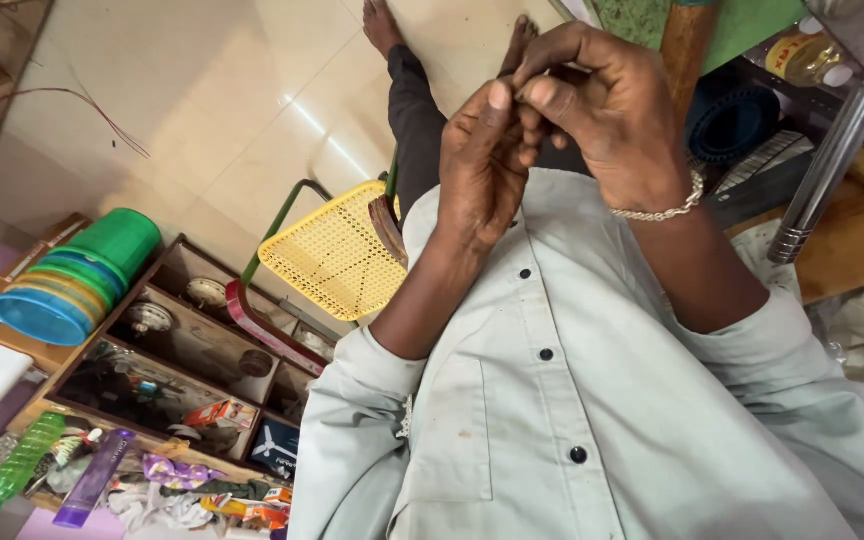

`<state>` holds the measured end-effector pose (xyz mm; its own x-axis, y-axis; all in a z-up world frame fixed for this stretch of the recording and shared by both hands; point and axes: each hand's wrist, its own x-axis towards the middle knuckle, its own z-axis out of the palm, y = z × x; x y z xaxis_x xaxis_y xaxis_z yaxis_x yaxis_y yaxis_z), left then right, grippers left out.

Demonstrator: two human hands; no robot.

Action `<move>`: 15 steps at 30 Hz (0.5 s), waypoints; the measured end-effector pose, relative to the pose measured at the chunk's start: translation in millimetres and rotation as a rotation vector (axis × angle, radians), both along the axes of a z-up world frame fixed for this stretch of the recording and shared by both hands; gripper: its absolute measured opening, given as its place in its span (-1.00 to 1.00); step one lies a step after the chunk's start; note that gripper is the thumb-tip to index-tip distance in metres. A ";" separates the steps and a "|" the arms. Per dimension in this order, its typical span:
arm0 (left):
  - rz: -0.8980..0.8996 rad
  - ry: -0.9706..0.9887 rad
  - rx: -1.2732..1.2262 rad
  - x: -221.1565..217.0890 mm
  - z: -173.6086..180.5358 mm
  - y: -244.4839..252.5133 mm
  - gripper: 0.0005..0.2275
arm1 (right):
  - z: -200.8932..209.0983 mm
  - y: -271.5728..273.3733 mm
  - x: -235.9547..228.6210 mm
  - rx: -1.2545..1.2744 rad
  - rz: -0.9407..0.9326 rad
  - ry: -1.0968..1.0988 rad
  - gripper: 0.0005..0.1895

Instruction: The person uses a hammer and screwdriver to adjust and secure a circular metal part with multiple holes. They repeatedly tap the part against a workbench and use the screwdriver to manipulate small components within the holes.

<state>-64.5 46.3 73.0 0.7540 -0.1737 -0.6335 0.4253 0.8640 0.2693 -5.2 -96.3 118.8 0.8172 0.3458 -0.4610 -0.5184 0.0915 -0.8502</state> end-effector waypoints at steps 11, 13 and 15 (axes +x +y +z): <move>0.052 0.041 0.205 8.7 25.6 42.3 -0.52 | -26.6 -14.0 -16.5 0.465 -0.182 0.474 -0.66; 0.044 0.032 0.194 6.6 27.5 43.7 -0.50 | -28.1 -15.6 -20.3 0.482 -0.177 0.513 -0.55; 0.020 0.011 0.184 2.8 29.4 43.3 -0.48 | -27.0 -15.3 -23.9 0.530 -0.199 0.508 -0.40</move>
<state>-61.7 89.6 102.4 0.7489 -0.0397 -0.6615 0.4127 0.8090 0.4186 -29.1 -111.6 91.8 0.6187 0.4947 -0.6104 -0.7657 0.5537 -0.3273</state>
